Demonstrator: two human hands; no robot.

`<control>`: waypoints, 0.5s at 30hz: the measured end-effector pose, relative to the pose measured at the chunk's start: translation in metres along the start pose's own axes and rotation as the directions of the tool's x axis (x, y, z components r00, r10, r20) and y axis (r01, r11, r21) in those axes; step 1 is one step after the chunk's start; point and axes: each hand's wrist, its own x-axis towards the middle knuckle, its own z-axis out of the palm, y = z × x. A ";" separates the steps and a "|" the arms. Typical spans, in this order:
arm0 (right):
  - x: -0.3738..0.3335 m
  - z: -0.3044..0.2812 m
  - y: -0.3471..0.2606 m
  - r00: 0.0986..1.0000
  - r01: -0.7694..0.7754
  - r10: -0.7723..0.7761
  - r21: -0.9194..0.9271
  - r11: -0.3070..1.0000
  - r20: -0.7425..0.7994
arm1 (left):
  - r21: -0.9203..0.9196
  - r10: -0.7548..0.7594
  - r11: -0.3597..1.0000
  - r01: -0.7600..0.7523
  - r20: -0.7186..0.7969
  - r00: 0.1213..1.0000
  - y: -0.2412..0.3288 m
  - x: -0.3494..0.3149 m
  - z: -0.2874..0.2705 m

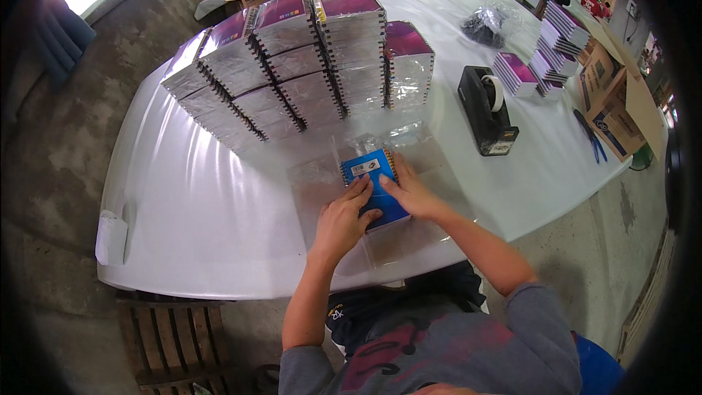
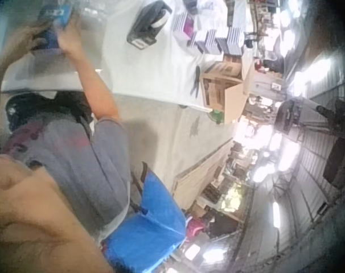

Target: The person wraps spiral-bound notebooks in clear plastic sleeves and seals them with a tape dispenser. They handle notebooks one at a time, place them in sleeves, and apply tape to close the packaging.

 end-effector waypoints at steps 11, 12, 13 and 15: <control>-0.115 0.000 0.034 0.961 -0.239 0.063 -0.687 0.687 -0.271 | -0.109 -0.029 0.994 0.030 0.010 1.000 -0.003 -0.003 0.006; -0.113 0.003 0.036 0.957 -0.224 0.035 -0.659 0.718 -0.288 | -0.107 -0.019 0.994 0.019 -0.001 1.000 -0.004 -0.003 0.006; -0.113 0.006 0.038 0.964 -0.181 0.008 -0.633 0.752 -0.266 | -0.105 -0.009 0.994 0.008 -0.012 1.000 -0.005 -0.002 0.006; -0.113 0.007 0.041 0.973 -0.086 -0.058 -0.580 0.810 -0.225 | -0.090 -0.007 0.996 0.006 -0.004 1.000 -0.003 -0.002 0.004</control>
